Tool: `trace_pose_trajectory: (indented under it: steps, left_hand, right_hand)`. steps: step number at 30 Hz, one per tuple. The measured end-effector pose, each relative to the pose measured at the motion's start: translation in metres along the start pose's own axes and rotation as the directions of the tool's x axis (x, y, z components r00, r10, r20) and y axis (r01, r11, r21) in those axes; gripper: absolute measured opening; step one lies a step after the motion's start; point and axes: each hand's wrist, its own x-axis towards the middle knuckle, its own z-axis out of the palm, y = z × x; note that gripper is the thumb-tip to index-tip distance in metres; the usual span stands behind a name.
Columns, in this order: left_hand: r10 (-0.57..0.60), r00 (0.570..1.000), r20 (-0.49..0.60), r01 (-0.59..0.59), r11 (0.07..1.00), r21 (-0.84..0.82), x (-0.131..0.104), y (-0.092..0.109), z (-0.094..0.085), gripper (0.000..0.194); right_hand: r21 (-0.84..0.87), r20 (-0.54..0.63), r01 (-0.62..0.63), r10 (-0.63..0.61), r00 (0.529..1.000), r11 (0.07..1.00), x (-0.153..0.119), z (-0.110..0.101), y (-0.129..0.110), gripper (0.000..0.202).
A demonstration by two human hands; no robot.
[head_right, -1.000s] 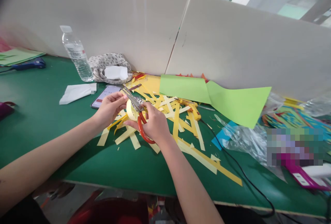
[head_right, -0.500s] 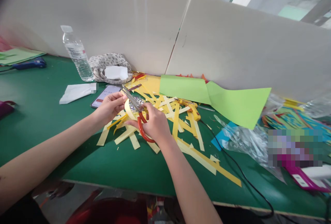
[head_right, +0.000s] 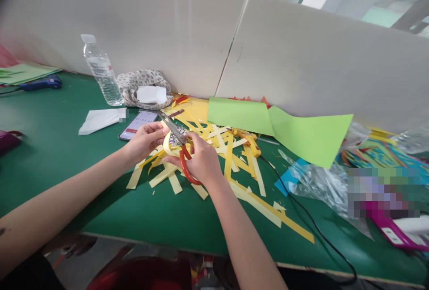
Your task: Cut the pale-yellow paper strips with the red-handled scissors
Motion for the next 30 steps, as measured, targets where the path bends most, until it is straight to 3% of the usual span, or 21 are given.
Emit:
trace_pose_trajectory:
  steps: [10, 22, 26, 30]
  left_hand:
    - [-0.013, 0.999, 0.05, 0.012, 1.0, 0.012, 0.0006, -0.0024, -0.0011, 0.012]
    - [-0.03, 0.999, 0.034, 0.028, 0.997, 0.067, 0.0004, -0.0055, -0.0017, 0.015]
    - [-0.044, 0.999, 0.025, 0.041, 0.995, 0.09, 0.0012, -0.0066, -0.0011, 0.016]
    - [-0.036, 0.997, -0.067, 0.043, 0.992, 0.118, 0.003, -0.0075, -0.0023, 0.016]
  right_hand:
    - [-0.002, 0.038, -0.009, 0.009, 0.999, 1.0, 0.0012, -0.0016, 0.0005, 0.06]
    - [0.039, -0.052, 0.025, -0.023, 0.998, 0.999, 0.0021, 0.0007, 0.0025, 0.046]
    - [0.147, -0.157, -0.052, 0.075, 0.985, 0.988, 0.0029, 0.0003, 0.0036, 0.043]
    - [0.269, -0.159, -0.139, 0.186, 0.97, 0.953, 0.0034, -0.0008, 0.0079, 0.042]
